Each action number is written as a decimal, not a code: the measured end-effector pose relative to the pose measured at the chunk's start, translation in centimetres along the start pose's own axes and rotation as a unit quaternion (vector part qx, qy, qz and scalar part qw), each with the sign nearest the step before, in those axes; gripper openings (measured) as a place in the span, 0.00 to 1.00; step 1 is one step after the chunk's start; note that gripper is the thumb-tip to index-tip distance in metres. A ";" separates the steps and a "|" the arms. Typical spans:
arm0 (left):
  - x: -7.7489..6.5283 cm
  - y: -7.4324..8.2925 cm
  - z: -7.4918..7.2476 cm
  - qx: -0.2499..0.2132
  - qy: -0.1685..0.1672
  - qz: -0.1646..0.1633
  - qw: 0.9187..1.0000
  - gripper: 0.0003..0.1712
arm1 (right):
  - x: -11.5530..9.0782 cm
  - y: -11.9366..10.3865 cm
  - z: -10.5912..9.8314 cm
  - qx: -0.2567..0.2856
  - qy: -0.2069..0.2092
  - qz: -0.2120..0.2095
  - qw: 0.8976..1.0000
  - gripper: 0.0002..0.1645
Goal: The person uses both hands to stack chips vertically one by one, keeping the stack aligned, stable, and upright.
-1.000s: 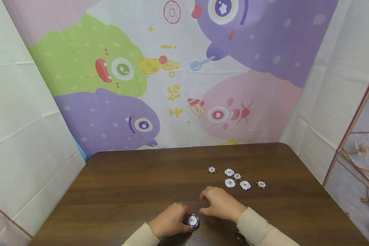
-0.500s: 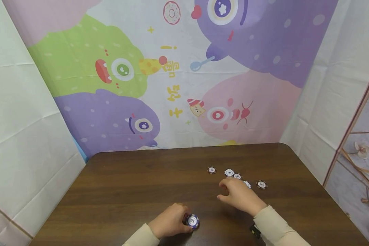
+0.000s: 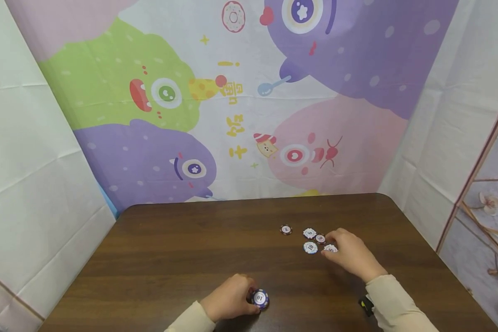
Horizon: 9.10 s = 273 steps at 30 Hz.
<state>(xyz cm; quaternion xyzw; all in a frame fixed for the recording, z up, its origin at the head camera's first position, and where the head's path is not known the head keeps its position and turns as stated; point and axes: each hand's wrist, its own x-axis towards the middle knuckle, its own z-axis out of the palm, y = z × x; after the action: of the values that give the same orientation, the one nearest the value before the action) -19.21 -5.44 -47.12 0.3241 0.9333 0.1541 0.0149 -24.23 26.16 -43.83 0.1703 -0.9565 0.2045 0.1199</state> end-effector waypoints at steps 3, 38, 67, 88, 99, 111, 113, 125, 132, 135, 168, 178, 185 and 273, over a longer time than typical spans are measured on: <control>0.0 0.0 0.0 0.000 0.001 0.000 1.000 0.13 | 0.0 1.2 -0.1 -0.003 -0.010 0.017 1.000 0.21; 0.0 0.0 0.0 0.008 0.002 0.002 1.000 0.14 | -0.3 7.5 0.7 -0.068 -0.113 0.115 0.985 0.21; 0.2 0.0 0.1 0.011 -0.002 0.013 1.000 0.13 | 0.0 6.8 0.7 -0.053 -0.103 0.107 0.987 0.14; 0.0 0.0 -0.1 0.010 0.002 0.016 1.000 0.13 | 1.4 -2.0 0.6 -0.032 -0.034 -0.003 0.999 0.18; 0.1 -0.1 0.0 0.001 0.008 0.024 1.000 0.13 | 1.1 -6.5 1.5 -0.010 -0.058 -0.063 0.996 0.17; 0.2 -0.1 0.0 -0.011 -0.008 0.014 1.000 0.12 | 0.3 -9.7 3.4 0.024 -0.112 -0.140 0.983 0.16; 0.2 -0.1 0.0 -0.010 -0.007 0.014 1.000 0.12 | 0.3 -10.0 3.6 0.029 -0.118 -0.147 0.982 0.16; 0.2 -0.3 0.2 -0.021 -0.008 0.011 1.000 0.13 | -0.2 -11.8 5.4 0.057 -0.161 -0.176 0.969 0.15; 0.1 -0.2 0.0 -0.027 -0.013 -0.001 1.000 0.14 | -0.4 -12.4 6.1 0.058 -0.168 -0.182 0.967 0.14; 0.1 -0.1 -0.1 -0.028 -0.013 -0.001 1.000 0.14 | -0.4 -12.7 6.3 0.057 -0.168 -0.186 0.966 0.14; 0.1 -0.2 -0.1 -0.047 -0.008 0.013 0.999 0.12 | -0.4 -12.9 7.3 0.043 -0.185 -0.201 0.961 0.13; 0.1 -0.3 0.1 -0.052 -0.012 0.009 0.999 0.13 | -0.5 -12.8 7.3 0.048 -0.180 -0.203 0.961 0.15; 0.1 -0.3 0.0 -0.058 -0.015 0.002 0.998 0.13 | -0.4 -12.2 6.2 0.069 -0.171 -0.164 0.969 0.17; 0.2 -0.3 0.0 -0.022 -0.017 -0.003 1.000 0.14 | 2.2 2.3 2.3 -0.014 -0.077 0.047 0.996 0.13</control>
<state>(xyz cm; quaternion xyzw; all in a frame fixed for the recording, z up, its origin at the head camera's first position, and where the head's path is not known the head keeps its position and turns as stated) -19.50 -5.53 -47.19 0.3230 0.9303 0.1694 0.0387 -27.42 26.53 -45.99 0.1384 -0.9727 0.1824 0.0387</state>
